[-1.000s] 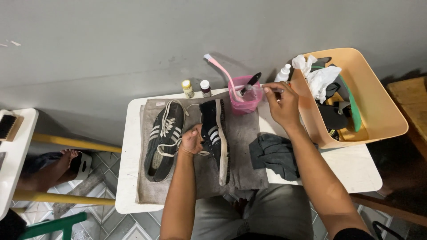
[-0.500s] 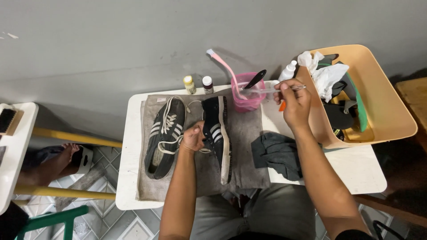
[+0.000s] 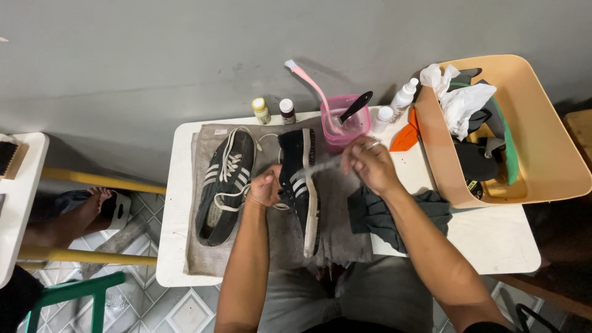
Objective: The person cleans a black sneaker by applying a liquid from a spray bottle and scrubbing the surface with a brush. They use a cloth to wipe the shoe and repeat the process on different areas of the sneaker.
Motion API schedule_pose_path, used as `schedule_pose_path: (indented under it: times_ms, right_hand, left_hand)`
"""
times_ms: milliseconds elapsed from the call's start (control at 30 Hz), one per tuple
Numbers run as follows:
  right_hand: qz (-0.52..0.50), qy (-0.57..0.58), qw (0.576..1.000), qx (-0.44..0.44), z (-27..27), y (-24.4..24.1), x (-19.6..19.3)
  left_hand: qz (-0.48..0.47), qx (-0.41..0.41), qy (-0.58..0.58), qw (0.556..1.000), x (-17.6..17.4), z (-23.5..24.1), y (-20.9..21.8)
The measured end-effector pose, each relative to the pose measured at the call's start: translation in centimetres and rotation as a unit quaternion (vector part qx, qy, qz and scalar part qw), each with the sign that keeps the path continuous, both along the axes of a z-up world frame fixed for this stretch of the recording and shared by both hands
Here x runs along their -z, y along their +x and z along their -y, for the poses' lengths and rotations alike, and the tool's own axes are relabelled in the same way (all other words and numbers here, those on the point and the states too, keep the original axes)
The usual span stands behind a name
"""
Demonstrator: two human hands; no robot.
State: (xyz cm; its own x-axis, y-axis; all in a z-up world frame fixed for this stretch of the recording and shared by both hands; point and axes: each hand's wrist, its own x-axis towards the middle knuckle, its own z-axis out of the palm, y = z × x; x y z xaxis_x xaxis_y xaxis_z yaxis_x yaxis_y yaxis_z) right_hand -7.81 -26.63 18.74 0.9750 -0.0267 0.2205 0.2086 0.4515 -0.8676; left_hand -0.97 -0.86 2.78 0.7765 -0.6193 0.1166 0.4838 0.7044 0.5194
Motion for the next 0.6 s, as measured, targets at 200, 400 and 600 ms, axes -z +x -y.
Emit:
schedule_pose_path:
  times_ms: [200,400,600]
  right_hand:
    - [0.015,-0.005,1.000,-0.024,0.1,0.3,2.7]
    - [0.032,-0.010,0.999,-0.015,0.4,0.4,3.0]
    - [0.056,-0.026,0.998,-0.002,0.4,0.5,2.1]
  left_hand:
    - [0.006,0.009,0.026,1.000,-1.4,0.1,-0.4]
    - [0.010,0.018,0.042,0.999,-0.8,-0.2,-0.3]
    - [0.054,0.041,0.059,0.996,-2.6,-0.2,-0.9]
